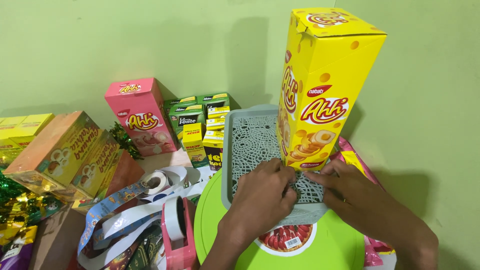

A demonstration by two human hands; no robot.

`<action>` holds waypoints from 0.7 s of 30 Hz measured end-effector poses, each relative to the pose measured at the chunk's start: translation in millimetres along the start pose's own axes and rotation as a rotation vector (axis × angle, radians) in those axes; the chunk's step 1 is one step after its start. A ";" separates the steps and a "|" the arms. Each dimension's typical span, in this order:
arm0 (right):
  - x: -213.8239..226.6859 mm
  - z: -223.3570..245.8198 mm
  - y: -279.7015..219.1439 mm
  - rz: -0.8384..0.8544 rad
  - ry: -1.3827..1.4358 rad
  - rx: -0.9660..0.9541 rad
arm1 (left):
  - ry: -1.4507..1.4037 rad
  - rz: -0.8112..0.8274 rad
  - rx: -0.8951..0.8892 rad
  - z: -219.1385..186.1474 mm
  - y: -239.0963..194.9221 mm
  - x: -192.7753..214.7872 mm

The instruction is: The person arranges boxes of snacks on a green plastic tray. They place a large yellow box of Nabati Ahl crackers and a smaller yellow box of Mixagrip Herbal Grogges onto the tray, adjusting their positions.

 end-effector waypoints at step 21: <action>-20.8 30.5 -16.8 -0.332 -0.289 0.385 | -0.032 -0.089 -0.176 0.1 -8.6 -2.9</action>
Point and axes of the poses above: each hand's wrist, its own y-axis towards the middle knuckle, its own x-axis out of the back of the hand, z = x × y, the point moved 4 cm from there along y, towards the middle knuckle, and after that the axes turned 6 degrees about z, right-handed, at the moved point
